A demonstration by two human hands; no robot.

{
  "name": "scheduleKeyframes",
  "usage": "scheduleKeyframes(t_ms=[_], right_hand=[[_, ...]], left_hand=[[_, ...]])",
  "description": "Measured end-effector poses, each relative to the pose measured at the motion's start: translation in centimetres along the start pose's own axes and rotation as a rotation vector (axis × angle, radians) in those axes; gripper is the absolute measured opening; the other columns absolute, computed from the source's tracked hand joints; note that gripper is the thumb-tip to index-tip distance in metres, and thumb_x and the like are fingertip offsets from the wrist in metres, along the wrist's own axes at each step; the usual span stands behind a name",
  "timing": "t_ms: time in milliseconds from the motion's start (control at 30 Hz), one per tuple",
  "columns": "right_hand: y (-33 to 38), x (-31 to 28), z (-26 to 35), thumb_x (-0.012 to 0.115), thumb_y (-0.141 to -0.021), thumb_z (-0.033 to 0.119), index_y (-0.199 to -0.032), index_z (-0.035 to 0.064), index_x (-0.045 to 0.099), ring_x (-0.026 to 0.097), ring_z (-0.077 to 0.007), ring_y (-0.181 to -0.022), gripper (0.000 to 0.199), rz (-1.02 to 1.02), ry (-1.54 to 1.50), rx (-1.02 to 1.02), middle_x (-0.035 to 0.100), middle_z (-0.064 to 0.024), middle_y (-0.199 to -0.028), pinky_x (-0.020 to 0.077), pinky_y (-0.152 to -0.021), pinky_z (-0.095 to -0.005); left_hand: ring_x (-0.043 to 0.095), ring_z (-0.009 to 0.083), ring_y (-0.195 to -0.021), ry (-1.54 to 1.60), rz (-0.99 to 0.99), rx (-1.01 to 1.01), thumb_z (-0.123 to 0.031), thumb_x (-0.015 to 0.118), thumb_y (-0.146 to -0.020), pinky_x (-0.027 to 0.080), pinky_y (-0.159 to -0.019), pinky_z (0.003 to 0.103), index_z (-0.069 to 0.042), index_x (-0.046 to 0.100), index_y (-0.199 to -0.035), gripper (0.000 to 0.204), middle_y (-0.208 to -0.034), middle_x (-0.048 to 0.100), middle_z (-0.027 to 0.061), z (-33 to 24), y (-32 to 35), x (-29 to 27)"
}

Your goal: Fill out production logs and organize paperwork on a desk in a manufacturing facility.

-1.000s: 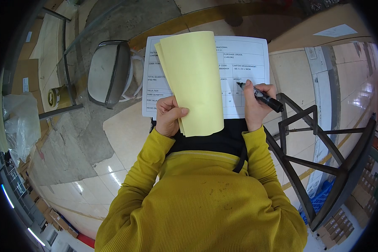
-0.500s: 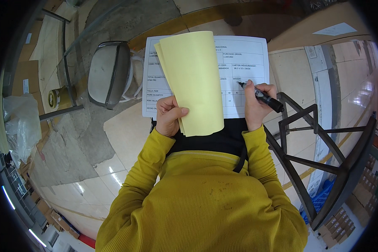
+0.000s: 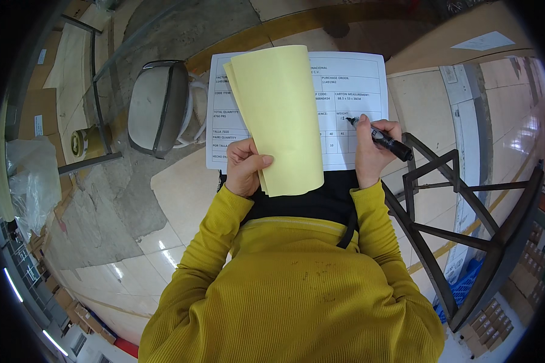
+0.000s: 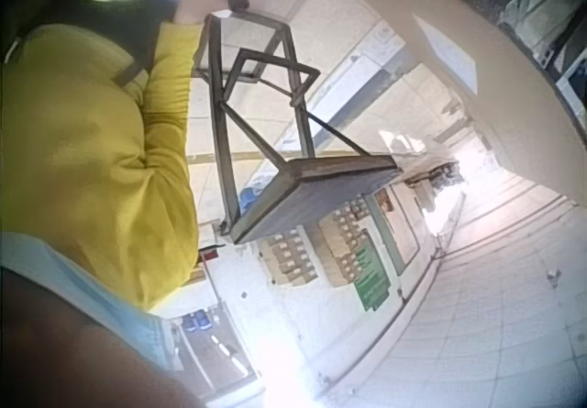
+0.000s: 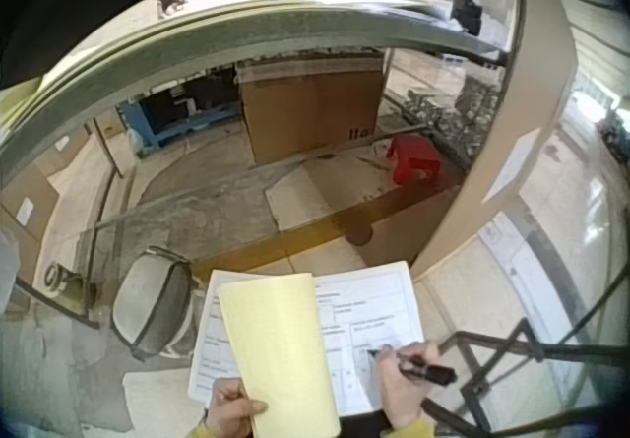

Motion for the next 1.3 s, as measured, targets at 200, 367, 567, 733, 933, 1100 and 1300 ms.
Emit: scheduleKeyframes(t_ms=[200, 367, 567, 733, 933, 1100, 1300], right_hand=[[0.2, -0.3, -0.2, 0.072, -0.072, 0.007, -0.070, 0.0059, 0.046, 0.042, -0.0027, -0.055, 0.026, 0.029, 0.015, -0.024, 0.046, 0.0027, -0.064, 0.0369, -0.051, -0.0169], [0.1, -0.1, 0.1, 0.071, -0.072, 0.006, -0.070, 0.0058, 0.046, 0.043, -0.0032, -0.056, 0.025, -0.030, -0.004, 0.007, 0.046, 0.0025, -0.065, 0.0373, -0.052, -0.0170], [0.1, 0.4, -0.5, 0.071, -0.072, 0.007, -0.071, 0.0058, 0.046, 0.043, -0.0035, -0.057, 0.025, -0.017, -0.019, -0.001, 0.046, 0.0022, -0.066, 0.0369, -0.052, -0.0174], [-0.8, -0.7, 0.4, 0.070, -0.072, 0.005, -0.072, 0.0061, 0.047, 0.043, -0.0060, -0.062, 0.024, 0.006, 0.010, 0.031, 0.047, 0.0009, -0.069, 0.0379, -0.057, -0.0206], [-0.2, -1.1, 0.2, 0.068, -0.076, 0.010, -0.091, 0.0053, 0.057, 0.054, -0.0128, -0.080, 0.019, 0.047, 0.034, 0.107, 0.058, -0.0048, -0.085, 0.0435, -0.072, -0.0266], [-0.9, -2.6, 1.9, 0.060, -0.083, 0.016, -0.104, 0.0050, 0.057, 0.055, -0.0308, -0.081, 0.024, -0.047, 0.311, -0.152, 0.059, -0.0145, -0.085, 0.0445, -0.072, -0.0375], [-1.4, -3.6, 0.7, 0.053, -0.088, 0.025, -0.105, 0.0079, 0.056, 0.054, -0.0304, -0.081, 0.024, 0.096, 0.381, -0.029, 0.060, -0.0131, -0.088, 0.0430, -0.073, -0.0392]], left_hand=[[0.057, 0.0124, -0.058, 0.000, -0.005, -0.001, 0.004, 0.061, -0.066, 0.049, -0.060, 0.024, 0.001, 0.054, -0.063, 0.008, -0.069, 0.063, 0.0095, 0.2, 0.0, 0.0], [0.057, 0.0124, -0.058, -0.012, -0.009, -0.003, 0.004, 0.060, -0.066, 0.049, -0.061, 0.024, 0.001, 0.054, -0.063, 0.008, -0.069, 0.063, 0.0096, 0.1, 0.0, -0.1], [0.057, 0.0119, -0.058, -0.020, -0.035, 0.002, 0.004, 0.061, -0.067, 0.048, -0.060, 0.023, 0.001, 0.054, -0.063, 0.008, -0.070, 0.063, 0.0089, -0.3, -0.1, -0.2], [0.057, 0.0120, -0.062, -0.066, 0.049, 0.017, 0.000, 0.064, -0.067, 0.048, -0.063, 0.024, 0.001, 0.056, -0.065, 0.009, -0.070, 0.062, 0.0065, -0.3, -0.2, 0.8], [0.045, 0.0249, -0.112, -0.335, -0.062, 0.208, 0.000, 0.068, -0.066, 0.035, -0.096, 0.037, -0.010, 0.019, -0.136, 0.086, -0.125, 0.043, 0.0173, -0.8, 1.3, 1.1], [0.041, 0.0274, -0.118, -0.502, 0.120, 0.346, 0.005, 0.061, -0.068, 0.031, -0.100, 0.037, -0.012, 0.002, -0.142, 0.096, -0.134, 0.034, 0.0187, -3.1, 1.9, 4.3], [0.053, 0.0228, -0.102, -0.830, 0.331, 0.171, 0.006, 0.050, -0.065, 0.041, -0.091, 0.030, 0.005, 0.046, -0.124, 0.060, -0.120, 0.049, 0.0182, -3.2, 0.3, 7.0]])
Point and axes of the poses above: each hand's wrist, its own y-axis away from the middle knuckle, its own x-axis out of the palm, z = x × y, the point moved 6 cm from there along -y, towards the middle knuckle
